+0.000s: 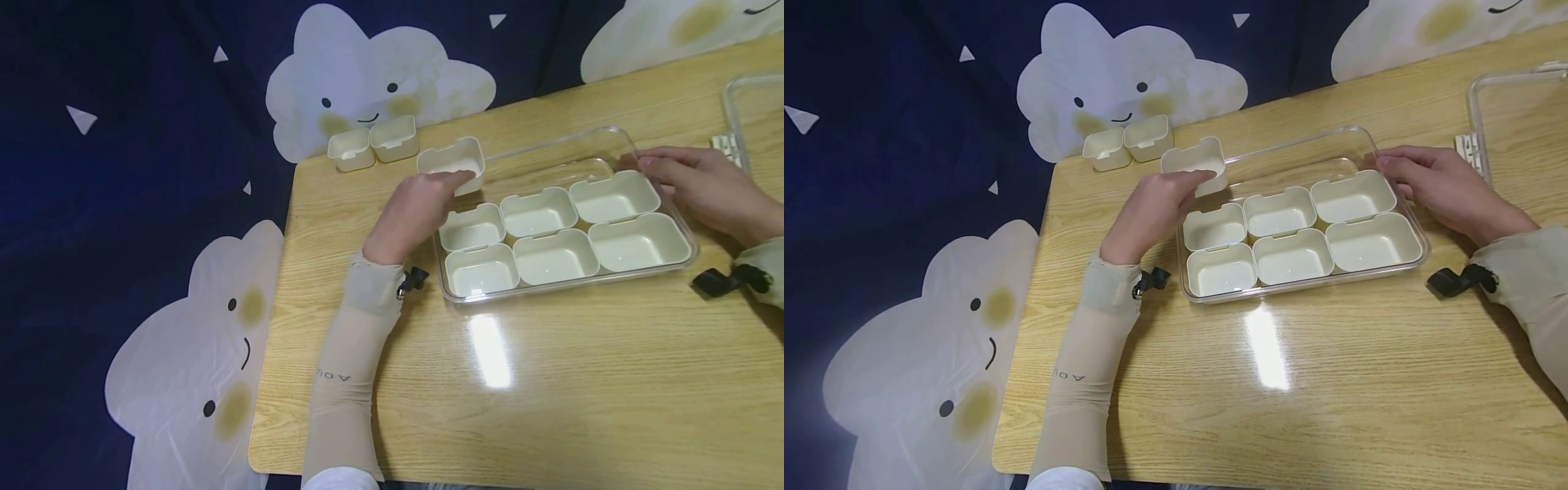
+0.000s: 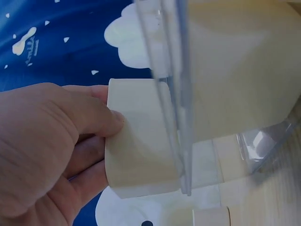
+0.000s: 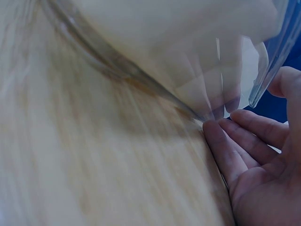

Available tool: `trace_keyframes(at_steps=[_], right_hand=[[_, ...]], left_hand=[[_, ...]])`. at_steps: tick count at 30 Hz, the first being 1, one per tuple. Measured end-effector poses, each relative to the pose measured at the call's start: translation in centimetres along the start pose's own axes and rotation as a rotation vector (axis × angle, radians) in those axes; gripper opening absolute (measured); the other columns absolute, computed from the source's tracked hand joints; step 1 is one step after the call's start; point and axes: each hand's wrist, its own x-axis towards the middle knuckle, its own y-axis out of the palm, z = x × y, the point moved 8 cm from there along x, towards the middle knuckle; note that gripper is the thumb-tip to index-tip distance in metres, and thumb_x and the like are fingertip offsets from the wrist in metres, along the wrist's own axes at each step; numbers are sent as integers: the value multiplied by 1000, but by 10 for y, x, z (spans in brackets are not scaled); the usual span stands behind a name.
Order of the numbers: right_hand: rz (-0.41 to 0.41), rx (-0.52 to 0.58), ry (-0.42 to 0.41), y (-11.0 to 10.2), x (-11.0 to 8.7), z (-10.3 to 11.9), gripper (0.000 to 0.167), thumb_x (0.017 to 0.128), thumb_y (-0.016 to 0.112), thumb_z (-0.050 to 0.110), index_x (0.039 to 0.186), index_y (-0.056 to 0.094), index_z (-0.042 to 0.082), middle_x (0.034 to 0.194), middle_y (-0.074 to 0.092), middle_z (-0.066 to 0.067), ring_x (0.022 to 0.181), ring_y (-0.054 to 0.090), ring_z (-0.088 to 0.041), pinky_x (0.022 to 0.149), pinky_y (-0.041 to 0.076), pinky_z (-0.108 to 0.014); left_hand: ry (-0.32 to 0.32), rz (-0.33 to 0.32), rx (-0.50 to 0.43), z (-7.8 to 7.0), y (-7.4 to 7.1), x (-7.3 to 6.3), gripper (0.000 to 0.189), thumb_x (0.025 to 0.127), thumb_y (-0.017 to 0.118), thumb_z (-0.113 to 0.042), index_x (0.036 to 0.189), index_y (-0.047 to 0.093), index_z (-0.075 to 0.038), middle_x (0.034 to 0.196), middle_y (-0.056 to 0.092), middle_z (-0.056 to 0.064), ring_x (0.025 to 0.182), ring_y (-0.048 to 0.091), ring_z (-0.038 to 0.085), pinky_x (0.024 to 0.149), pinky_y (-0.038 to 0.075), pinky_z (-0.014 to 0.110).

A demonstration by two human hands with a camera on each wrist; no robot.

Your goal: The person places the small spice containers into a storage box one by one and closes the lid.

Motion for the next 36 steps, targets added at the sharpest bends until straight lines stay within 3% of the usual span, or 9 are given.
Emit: trace_keyframes(at_steps=[8, 14, 17, 30, 36], right_hand=[[-26, -40, 40, -1, -2, 1, 58, 105, 53, 49, 156, 47, 21, 134, 62, 33, 104, 55, 22, 78, 46, -2], [-53, -121, 68, -3, -3, 0, 60, 103, 53, 53, 156, 48, 24, 132, 60, 36, 104, 52, 21, 75, 44, -1], [-55, -128, 66, -3, -4, 0, 60, 103, 53, 54, 155, 48, 24, 130, 60, 36, 103, 51, 21, 75, 44, -2], [-45, -49, 66, -2, -1, 0, 60, 103, 56, 50, 155, 48, 20, 125, 63, 39, 102, 54, 23, 77, 46, -2], [-28, -11, 61, -1, -1, 0, 60, 104, 56, 48, 156, 47, 19, 131, 63, 36, 103, 55, 24, 78, 47, -2]], left_hand=[[4, 36, -17, -3, 6, 2, 47, 99, 51, 5, 138, 66, -17, 102, 79, 2, 75, 68, 15, 76, 60, 31], [4, 100, -39, -6, 15, 4, 45, 102, 49, 2, 139, 66, -16, 111, 80, 3, 80, 70, 15, 82, 60, 30], [-4, 127, -31, -5, 19, 4, 44, 102, 49, 2, 139, 66, -15, 106, 79, 3, 81, 69, 15, 83, 60, 31], [-36, 207, -62, 3, 32, 4, 47, 98, 49, 4, 134, 69, -19, 86, 71, 1, 79, 59, 14, 77, 56, 31], [-29, 238, -100, 1, 35, 3, 48, 97, 50, 6, 135, 68, -17, 95, 75, 2, 81, 60, 12, 82, 57, 29]])
